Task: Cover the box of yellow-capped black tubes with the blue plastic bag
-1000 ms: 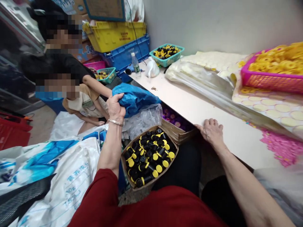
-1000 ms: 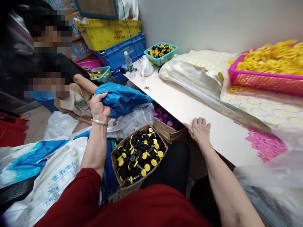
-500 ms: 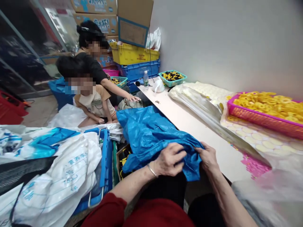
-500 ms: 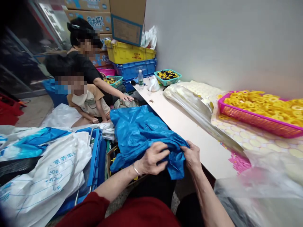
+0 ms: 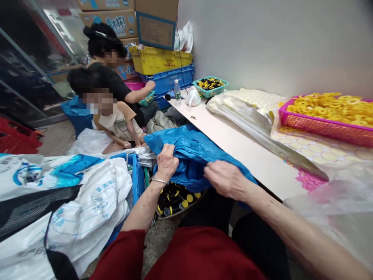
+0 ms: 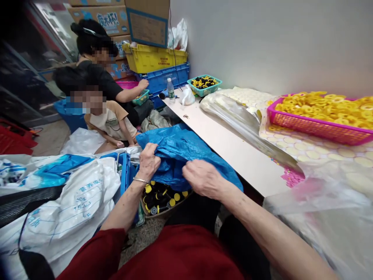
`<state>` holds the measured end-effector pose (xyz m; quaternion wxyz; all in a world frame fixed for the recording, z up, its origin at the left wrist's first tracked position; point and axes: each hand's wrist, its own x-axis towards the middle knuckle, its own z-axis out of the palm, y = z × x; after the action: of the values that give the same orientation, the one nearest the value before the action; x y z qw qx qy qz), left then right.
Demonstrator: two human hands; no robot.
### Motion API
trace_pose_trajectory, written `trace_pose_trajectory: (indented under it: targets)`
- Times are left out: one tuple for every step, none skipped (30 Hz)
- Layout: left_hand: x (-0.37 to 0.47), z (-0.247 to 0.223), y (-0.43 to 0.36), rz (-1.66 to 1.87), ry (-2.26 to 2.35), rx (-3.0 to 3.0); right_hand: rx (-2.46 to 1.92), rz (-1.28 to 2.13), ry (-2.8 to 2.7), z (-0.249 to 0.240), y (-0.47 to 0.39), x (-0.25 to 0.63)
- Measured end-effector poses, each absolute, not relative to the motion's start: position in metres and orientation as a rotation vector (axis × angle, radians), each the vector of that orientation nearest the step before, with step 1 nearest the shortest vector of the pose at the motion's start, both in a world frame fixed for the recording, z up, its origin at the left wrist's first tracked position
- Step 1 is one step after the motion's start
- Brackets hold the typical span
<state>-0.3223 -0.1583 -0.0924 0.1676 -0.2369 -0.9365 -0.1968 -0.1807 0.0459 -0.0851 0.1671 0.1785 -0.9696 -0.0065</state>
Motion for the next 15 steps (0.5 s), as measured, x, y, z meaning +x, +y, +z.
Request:
trace_pose_trajectory:
  targets:
    - [-0.322,-0.085,-0.158,-0.56,-2.635,-0.695,0.649,-0.112,-2.842,-0.09,0.038,-0.188]
    - [-0.323,-0.077,-0.159,-0.543,-2.609,-0.705,0.66,-0.217,-2.9,-0.094,0.033,-0.198]
    - [-0.325,-0.069,-0.161,-0.517,-2.584,-0.702,0.566,-0.318,-2.916,-0.095,0.033,-0.209]
    - [-0.328,-0.06,-0.165,-0.489,-2.555,-0.683,0.417,-0.389,-2.887,-0.094,0.035,-0.22]
    - [-0.331,-0.05,-0.171,-0.467,-2.519,-0.652,0.275,-0.421,-2.822,-0.089,0.039,-0.231]
    - [-0.336,-0.04,-0.178,-0.453,-2.473,-0.606,0.167,-0.415,-2.741,-0.08,0.044,-0.242]
    - [-0.34,-0.03,-0.187,-0.449,-2.413,-0.539,0.106,-0.379,-2.664,-0.069,0.05,-0.251]
    - [-0.344,-0.021,-0.196,-0.452,-2.339,-0.453,0.09,-0.328,-2.6,-0.056,0.055,-0.26]
    - [-0.349,-0.014,-0.205,-0.461,-2.256,-0.358,0.103,-0.276,-2.55,-0.044,0.059,-0.268]
    - [-0.353,-0.01,-0.212,-0.475,-2.173,-0.274,0.12,-0.228,-2.513,-0.034,0.063,-0.275]
    - [-0.357,-0.009,-0.218,-0.492,-2.107,-0.213,0.147,-0.181,-2.495,-0.027,0.067,-0.28]
    - [-0.361,-0.012,-0.222,-0.506,-2.077,-0.185,0.167,-0.129,-2.495,-0.025,0.071,-0.285]
    - [-0.365,-0.019,-0.222,-0.506,-2.104,-0.191,0.176,-0.063,-2.516,-0.029,0.076,-0.288]
    - [-0.368,-0.029,-0.221,-0.482,-2.196,-0.222,0.176,0.031,-2.556,-0.037,0.081,-0.29]
    - [-0.372,-0.041,-0.219,-0.42,-2.352,-0.278,0.151,0.174,-2.6,-0.05,0.085,-0.291]
